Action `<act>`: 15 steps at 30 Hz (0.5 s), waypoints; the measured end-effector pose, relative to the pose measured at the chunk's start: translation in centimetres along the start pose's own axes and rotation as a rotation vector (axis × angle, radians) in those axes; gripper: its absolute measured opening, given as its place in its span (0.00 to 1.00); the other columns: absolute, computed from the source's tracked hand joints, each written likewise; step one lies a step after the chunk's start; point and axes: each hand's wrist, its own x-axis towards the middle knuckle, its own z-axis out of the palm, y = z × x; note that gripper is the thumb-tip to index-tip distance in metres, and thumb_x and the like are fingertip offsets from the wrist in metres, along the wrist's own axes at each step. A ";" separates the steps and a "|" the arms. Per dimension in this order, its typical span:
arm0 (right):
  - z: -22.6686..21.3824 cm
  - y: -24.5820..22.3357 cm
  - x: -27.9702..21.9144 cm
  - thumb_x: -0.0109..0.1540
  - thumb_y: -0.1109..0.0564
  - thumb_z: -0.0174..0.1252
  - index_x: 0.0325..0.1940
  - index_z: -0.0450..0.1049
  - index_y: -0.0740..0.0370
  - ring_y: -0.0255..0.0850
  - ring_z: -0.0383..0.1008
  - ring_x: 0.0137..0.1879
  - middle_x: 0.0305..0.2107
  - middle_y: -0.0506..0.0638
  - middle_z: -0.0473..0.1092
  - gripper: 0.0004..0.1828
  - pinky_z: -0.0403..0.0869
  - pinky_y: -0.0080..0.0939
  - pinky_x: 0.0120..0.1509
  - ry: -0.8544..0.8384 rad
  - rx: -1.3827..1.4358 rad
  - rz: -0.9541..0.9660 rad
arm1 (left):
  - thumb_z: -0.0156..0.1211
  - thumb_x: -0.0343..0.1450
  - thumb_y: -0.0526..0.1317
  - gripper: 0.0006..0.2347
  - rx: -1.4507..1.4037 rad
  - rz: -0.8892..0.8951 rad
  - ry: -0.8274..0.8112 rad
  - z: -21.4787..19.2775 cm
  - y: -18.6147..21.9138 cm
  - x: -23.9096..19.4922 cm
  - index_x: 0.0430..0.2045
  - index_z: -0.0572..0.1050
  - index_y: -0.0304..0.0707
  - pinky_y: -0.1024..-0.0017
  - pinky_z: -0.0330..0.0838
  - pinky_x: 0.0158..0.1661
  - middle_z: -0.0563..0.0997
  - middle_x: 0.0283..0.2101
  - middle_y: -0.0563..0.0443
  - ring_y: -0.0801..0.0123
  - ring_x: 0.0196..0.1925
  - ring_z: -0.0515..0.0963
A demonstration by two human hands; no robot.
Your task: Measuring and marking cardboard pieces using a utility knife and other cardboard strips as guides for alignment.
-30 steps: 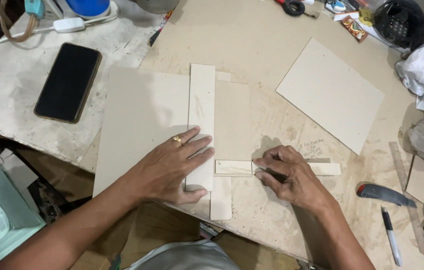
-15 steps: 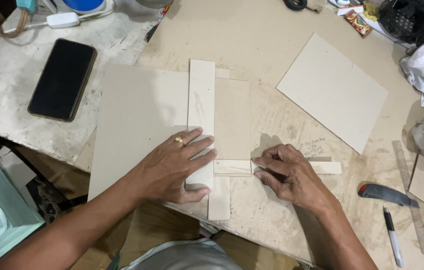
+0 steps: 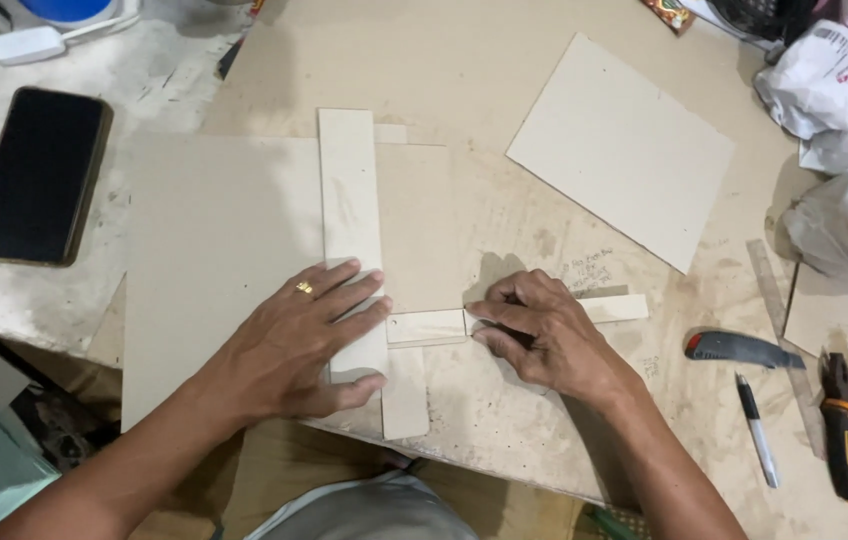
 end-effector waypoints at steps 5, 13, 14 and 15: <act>0.1 0.2 -0.2 0.60 0.51 0.66 0.48 0.85 0.51 0.49 0.74 0.44 0.37 0.49 0.75 0.12 0.72 0.51 0.52 0.009 -0.012 -0.013 | 0.62 0.65 0.61 0.29 -0.017 0.005 0.028 0.5 -0.4 -0.2 0.56 0.77 0.45 0.48 0.58 0.68 0.77 0.62 0.42 0.45 0.69 0.70; 0.2 0.4 -0.4 0.61 0.50 0.66 0.48 0.85 0.50 0.47 0.73 0.44 0.36 0.48 0.75 0.13 0.70 0.48 0.50 0.019 -0.009 -0.017 | 0.58 0.65 0.65 0.30 0.031 0.001 0.078 1.1 -0.6 -0.3 0.58 0.76 0.53 0.51 0.60 0.68 0.77 0.63 0.48 0.50 0.69 0.70; 0.2 0.3 -0.4 0.61 0.50 0.66 0.48 0.85 0.50 0.47 0.73 0.44 0.36 0.49 0.75 0.13 0.70 0.48 0.50 0.017 -0.005 -0.015 | 0.59 0.64 0.64 0.29 0.032 -0.002 0.084 1.1 -0.5 -0.3 0.57 0.77 0.53 0.51 0.60 0.68 0.77 0.62 0.48 0.50 0.69 0.70; 0.1 0.2 -0.3 0.61 0.50 0.66 0.49 0.85 0.50 0.47 0.73 0.44 0.36 0.49 0.75 0.13 0.70 0.48 0.50 0.015 -0.001 -0.013 | 0.60 0.64 0.64 0.29 0.032 -0.005 0.091 1.0 -0.5 -0.3 0.57 0.77 0.53 0.51 0.61 0.68 0.78 0.62 0.48 0.50 0.69 0.71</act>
